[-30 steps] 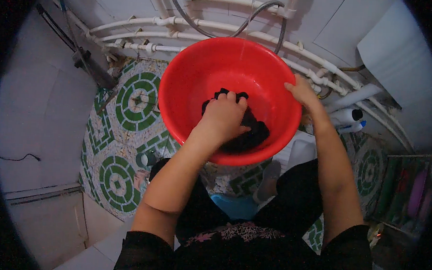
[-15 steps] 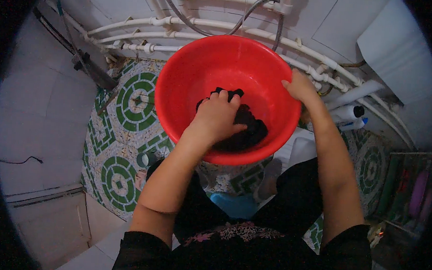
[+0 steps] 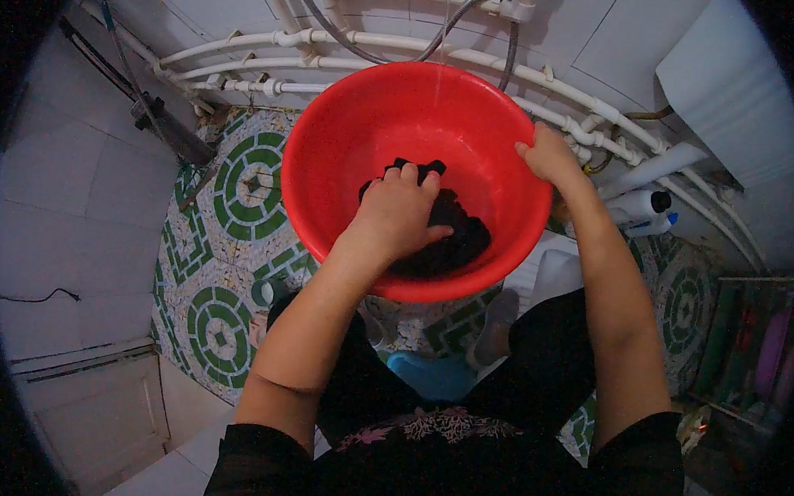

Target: The person washes a black cloth by hand in a red basin, first scrubbing it in soapy water, then rinsing it under a running faucet, and finally wringing it out.

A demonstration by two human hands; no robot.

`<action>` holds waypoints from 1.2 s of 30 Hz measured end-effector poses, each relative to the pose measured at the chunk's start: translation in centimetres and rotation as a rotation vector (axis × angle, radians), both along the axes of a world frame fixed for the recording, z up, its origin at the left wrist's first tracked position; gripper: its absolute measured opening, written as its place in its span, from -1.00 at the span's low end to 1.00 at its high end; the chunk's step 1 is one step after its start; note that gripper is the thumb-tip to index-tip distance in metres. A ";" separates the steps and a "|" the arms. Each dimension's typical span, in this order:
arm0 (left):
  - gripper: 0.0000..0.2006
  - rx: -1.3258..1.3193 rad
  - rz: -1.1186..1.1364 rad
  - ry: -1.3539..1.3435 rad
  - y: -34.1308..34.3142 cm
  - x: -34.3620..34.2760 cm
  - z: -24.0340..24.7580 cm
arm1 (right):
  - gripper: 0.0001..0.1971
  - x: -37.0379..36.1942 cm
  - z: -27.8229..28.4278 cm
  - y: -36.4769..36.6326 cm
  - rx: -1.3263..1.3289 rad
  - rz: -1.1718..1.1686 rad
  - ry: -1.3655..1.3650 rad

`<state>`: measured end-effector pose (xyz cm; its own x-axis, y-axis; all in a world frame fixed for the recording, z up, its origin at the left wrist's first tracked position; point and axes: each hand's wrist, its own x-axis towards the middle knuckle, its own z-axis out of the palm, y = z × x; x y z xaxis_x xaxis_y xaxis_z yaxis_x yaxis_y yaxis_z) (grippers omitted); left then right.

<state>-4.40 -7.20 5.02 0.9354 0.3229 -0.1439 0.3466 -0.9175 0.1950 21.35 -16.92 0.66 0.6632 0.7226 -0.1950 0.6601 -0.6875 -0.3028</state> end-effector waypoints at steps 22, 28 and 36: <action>-0.29 0.013 -0.006 0.012 -0.2 -0.2 0.3 | -0.55 0.2 -0.7 0.4 -0.023 -0.014 -0.006; -0.28 -0.010 0.014 0.009 0.1 0.0 -0.5 | -0.53 -0.2 0.2 0.4 -0.083 0.057 -0.115; -0.28 -0.028 0.038 0.016 0.2 0.2 -0.6 | -0.57 -2.1 10.7 4.3 0.698 0.020 -0.315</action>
